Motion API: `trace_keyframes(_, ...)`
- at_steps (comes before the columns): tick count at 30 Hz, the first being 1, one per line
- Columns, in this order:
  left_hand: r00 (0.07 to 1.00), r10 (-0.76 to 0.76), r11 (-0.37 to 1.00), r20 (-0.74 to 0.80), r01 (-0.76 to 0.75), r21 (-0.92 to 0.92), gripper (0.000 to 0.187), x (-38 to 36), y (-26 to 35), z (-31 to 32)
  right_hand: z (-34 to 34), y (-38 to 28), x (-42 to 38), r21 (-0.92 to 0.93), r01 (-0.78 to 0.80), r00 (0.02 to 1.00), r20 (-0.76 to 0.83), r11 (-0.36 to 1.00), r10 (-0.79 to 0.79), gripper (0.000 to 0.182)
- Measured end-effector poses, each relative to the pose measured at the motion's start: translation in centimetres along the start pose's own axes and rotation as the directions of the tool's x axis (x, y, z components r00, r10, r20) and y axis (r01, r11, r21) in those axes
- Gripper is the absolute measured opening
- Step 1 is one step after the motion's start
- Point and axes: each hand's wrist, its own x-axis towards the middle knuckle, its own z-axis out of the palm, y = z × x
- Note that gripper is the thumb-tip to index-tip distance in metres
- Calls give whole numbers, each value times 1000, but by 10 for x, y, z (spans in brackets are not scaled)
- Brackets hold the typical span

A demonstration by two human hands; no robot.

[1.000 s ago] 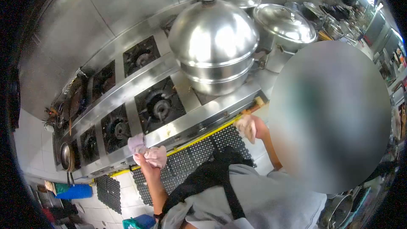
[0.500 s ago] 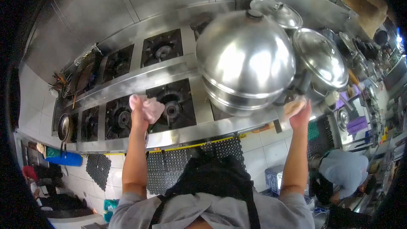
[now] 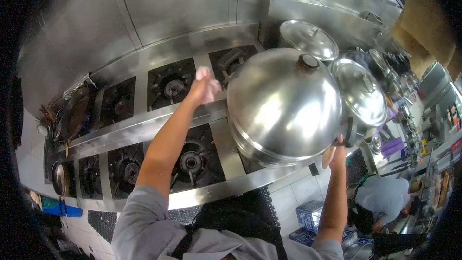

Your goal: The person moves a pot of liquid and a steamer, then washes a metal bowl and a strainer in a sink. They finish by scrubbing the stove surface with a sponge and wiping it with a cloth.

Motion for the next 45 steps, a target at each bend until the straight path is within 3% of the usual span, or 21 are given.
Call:
trace_keyframes(1, 998, 36, 996, 45, -32, -87, 37, 11, 0, 16, -5, 1, 5, 11, 5, 999, 46, 1000, -6, 61)
trace_keyframes(3, 988, -126, 990, 93, 119, 73, 42, 51, -13, 28, -6, 1, 2, -16, 44, 995, 92, 999, -42, 61)
trace_keyframes(4, 988, -129, 990, 83, 124, 67, 42, 61, -24, 33, -7, 1, 2, -6, 40, 997, 71, 999, -39, 61)
trace_keyframes(6, 971, -200, 975, 129, 210, -70, 40, 61, -27, 44, -4, 1, 2, 27, 27, 995, 91, 999, -30, 64)
trace_keyframes(10, 982, -183, 979, 46, 186, -83, 39, 31, -23, 47, 9, -7, -3, 67, -56, 998, -15, 996, 57, 56)
trace_keyframes(13, 983, -183, 981, 29, 185, -58, 41, 21, -37, 30, -1, -7, 14, -10, 14, 997, 82, 1000, -13, 60)
trace_keyframes(14, 984, -179, 980, 24, 180, -81, 41, -3, -27, 33, 8, -11, 13, -25, -28, 1000, 8, 999, 28, 63)
trace_keyframes(17, 996, -71, 983, -44, 63, -173, 36, -31, -35, 30, 18, -22, 19, 8, -119, 993, 14, 993, 118, 59)
trace_keyframes(19, 995, -77, 992, -67, 69, -108, 25, -49, -37, 24, 17, -23, 31, 140, -168, 984, 76, 976, 158, 53)
trace_keyframes(21, 994, -49, 976, -99, 27, -214, 13, -75, -38, 25, 19, -24, 39, 148, -191, 954, 261, 970, 148, 50)
trace_keyframes(23, 989, 14, 956, -148, -57, -289, 22, -100, -38, 18, 36, -33, 30, 125, -263, 950, 209, 957, 234, 46)
trace_keyframes(25, 973, -76, 963, -219, 15, -268, 22, -128, -32, 20, 41, -33, 32, 56, -227, 947, 247, 972, 207, 43)
trace_keyframes(27, 962, -71, 950, -262, -15, -311, 22, -141, -44, 9, 44, -30, 31, 27, -236, 952, 205, 971, 226, 52)
trace_keyframes(29, 961, -83, 954, -265, 0, -299, 22, -156, -53, -3, 41, -23, 34, 6, -240, 938, 261, 971, 230, 50)
trace_keyframes(30, 965, -78, 964, -252, 9, -265, 7, -166, -58, -7, 37, -17, 35, 0, -237, 929, 293, 971, 227, 49)
trace_keyframes(32, 962, -42, 952, -268, -43, -302, 6, -190, -62, -14, 32, -10, 35, -16, -235, 916, 331, 972, 227, 47)
trace_keyframes(34, 934, -45, 944, -355, -77, -320, 16, -216, -59, -18, 33, -4, 35, -92, -172, 918, 347, 981, 193, 43)
trace_keyframes(39, 891, -82, 964, -446, -42, -261, 20, -291, -51, -41, 61, 0, 14, -172, -167, 897, 382, 971, 222, 41)
trace_keyframes(41, 875, -8, 946, -483, -149, -286, 20, -309, -56, -63, 76, 4, -1, -204, -167, 889, 393, 965, 237, 40)
trace_keyframes(42, 845, -29, 950, -533, -143, -278, 9, -322, -54, -71, 80, 6, -11, -217, -168, 888, 391, 962, 243, 39)
trace_keyframes(45, 802, -17, 926, -596, -213, -312, 10, -362, -52, -105, 103, 24, -46, -233, -169, 872, 418, 958, 255, 38)
